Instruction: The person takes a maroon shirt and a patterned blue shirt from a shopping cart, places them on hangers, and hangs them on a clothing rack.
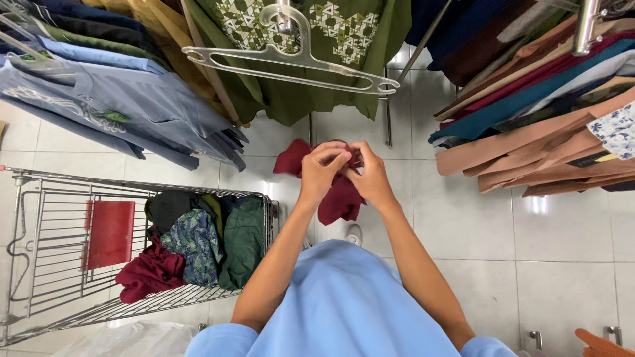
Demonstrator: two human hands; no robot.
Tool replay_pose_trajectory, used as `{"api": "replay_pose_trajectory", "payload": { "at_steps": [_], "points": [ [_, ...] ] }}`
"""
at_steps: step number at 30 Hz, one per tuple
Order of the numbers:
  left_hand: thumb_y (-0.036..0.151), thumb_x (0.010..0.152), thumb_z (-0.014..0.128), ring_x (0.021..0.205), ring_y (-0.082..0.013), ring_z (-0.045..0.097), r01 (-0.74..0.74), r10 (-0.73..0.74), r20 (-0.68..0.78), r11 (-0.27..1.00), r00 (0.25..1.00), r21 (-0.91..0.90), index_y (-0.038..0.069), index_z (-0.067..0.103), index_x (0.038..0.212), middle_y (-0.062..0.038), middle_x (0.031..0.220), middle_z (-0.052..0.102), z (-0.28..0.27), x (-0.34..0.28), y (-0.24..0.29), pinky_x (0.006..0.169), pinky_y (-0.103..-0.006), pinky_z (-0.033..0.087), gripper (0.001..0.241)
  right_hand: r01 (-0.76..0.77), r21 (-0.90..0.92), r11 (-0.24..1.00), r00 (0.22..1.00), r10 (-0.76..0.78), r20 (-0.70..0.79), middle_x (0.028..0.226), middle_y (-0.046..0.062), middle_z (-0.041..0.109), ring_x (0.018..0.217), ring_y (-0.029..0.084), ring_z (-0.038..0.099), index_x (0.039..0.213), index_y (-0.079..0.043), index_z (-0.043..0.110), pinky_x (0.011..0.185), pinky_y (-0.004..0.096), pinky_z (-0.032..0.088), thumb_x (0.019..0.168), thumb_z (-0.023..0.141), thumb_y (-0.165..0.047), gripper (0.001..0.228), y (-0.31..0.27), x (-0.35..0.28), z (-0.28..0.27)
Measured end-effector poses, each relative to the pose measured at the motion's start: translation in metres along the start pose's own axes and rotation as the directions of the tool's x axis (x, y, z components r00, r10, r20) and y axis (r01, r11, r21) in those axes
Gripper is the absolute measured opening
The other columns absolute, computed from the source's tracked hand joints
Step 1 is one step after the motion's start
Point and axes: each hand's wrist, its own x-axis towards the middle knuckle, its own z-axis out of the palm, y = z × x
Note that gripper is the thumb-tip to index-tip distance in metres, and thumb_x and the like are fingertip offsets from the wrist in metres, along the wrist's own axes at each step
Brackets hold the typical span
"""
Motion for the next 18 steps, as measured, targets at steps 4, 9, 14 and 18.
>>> {"api": "replay_pose_trajectory", "payload": {
  "at_steps": [4, 9, 14, 18],
  "points": [
    [0.015, 0.091, 0.081, 0.105, -0.0232, 0.071, -0.263, 0.244, 0.149, 0.956, 0.958, 0.127, 0.015, 0.082, 0.105, -0.007, 0.11, 0.075, -0.034, 0.013, -0.01, 0.086, -0.0316, 0.06, 0.014, -0.012, 0.234, 0.972, 1.0, 0.017, -0.02, 0.092, 0.004, 0.072, 0.087, 0.011, 0.066, 0.112, -0.009, 0.07, 0.082, 0.032, 0.059, 0.092, 0.074, -0.002, 0.021, 0.018, 0.011, -0.003],
    [0.039, 0.079, 0.089, 0.114, -0.0367, 0.067, -0.205, 0.061, 0.269, 0.811, 0.961, 0.548, 0.01, 0.067, 0.126, -0.013, 0.115, 0.072, -0.068, 0.006, 0.011, 0.104, -0.0515, 0.053, 0.059, -0.144, 0.524, 0.84, 0.987, 0.16, 0.015, 0.097, 0.001, 0.071, 0.09, 0.011, 0.064, 0.112, -0.005, 0.073, 0.091, 0.028, 0.054, 0.099, 0.069, -0.01, 0.015, -0.024, 0.019, -0.021],
    [-0.002, 0.093, 0.068, 0.097, -0.0297, 0.074, -0.035, 0.07, -0.05, 0.861, 0.996, 0.507, 0.01, 0.074, 0.106, -0.009, 0.096, 0.075, -0.098, 0.025, -0.041, 0.09, -0.0413, 0.06, 0.019, -0.132, 0.41, 0.903, 0.99, 0.095, 0.108, 0.086, -0.002, 0.069, 0.083, 0.007, 0.062, 0.107, -0.007, 0.075, 0.085, 0.022, 0.052, 0.101, 0.066, -0.011, 0.011, -0.051, 0.047, -0.035],
    [0.0, 0.092, 0.073, 0.088, -0.0206, 0.073, 0.035, 0.03, -0.182, 0.939, 0.983, 0.342, 0.014, 0.075, 0.099, -0.006, 0.085, 0.075, -0.124, 0.036, -0.027, 0.089, -0.0369, 0.058, 0.016, -0.063, 0.238, 0.969, 0.99, 0.03, 0.139, 0.092, 0.002, 0.072, 0.09, 0.007, 0.059, 0.116, -0.007, 0.074, 0.089, 0.024, 0.05, 0.1, 0.067, -0.01, 0.018, -0.05, 0.062, -0.04]
  ]
}}
